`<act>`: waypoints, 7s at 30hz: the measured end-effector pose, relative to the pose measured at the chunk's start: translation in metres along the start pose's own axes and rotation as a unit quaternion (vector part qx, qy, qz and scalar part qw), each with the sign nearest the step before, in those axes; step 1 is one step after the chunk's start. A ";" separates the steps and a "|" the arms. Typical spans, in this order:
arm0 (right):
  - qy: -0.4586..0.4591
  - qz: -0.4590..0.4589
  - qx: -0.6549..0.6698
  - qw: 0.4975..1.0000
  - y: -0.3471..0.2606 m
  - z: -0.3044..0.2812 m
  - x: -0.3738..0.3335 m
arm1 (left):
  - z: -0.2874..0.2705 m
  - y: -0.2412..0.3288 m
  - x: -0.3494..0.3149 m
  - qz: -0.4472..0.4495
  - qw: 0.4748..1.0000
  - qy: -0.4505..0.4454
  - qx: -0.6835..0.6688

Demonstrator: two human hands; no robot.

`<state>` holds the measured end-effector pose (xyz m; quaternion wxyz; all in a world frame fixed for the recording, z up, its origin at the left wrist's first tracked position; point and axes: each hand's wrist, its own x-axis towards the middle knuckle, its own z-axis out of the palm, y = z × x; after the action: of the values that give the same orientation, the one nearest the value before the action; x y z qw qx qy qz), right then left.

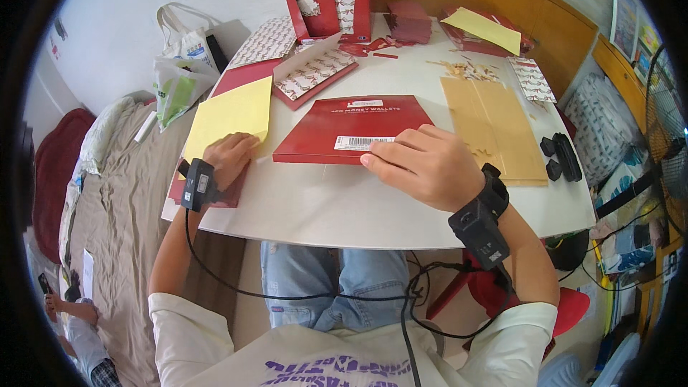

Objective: Folding and assembling red cardstock 'money wallet' packaging folders and inserting paper.

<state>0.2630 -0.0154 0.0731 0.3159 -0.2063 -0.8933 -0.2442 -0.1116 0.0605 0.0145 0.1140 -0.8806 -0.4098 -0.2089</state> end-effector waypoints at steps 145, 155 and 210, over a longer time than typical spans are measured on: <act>0.058 0.035 -0.198 0.978 0.000 -0.048 -0.037 | 0.032 0.203 0.036 -0.013 0.978 -0.143 -0.150; 0.057 0.032 -0.205 0.977 0.000 -0.050 -0.039 | 0.037 0.192 0.045 0.014 0.967 -0.156 -0.199; 0.077 0.040 -0.204 0.975 0.001 -0.054 -0.041 | 0.024 0.203 0.041 0.071 0.979 -0.149 -0.120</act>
<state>0.3180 -0.0542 0.0831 0.3441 -0.2823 -0.7889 -0.4236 0.0751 -0.0326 0.0061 -0.0402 -0.9359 -0.3307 -0.1143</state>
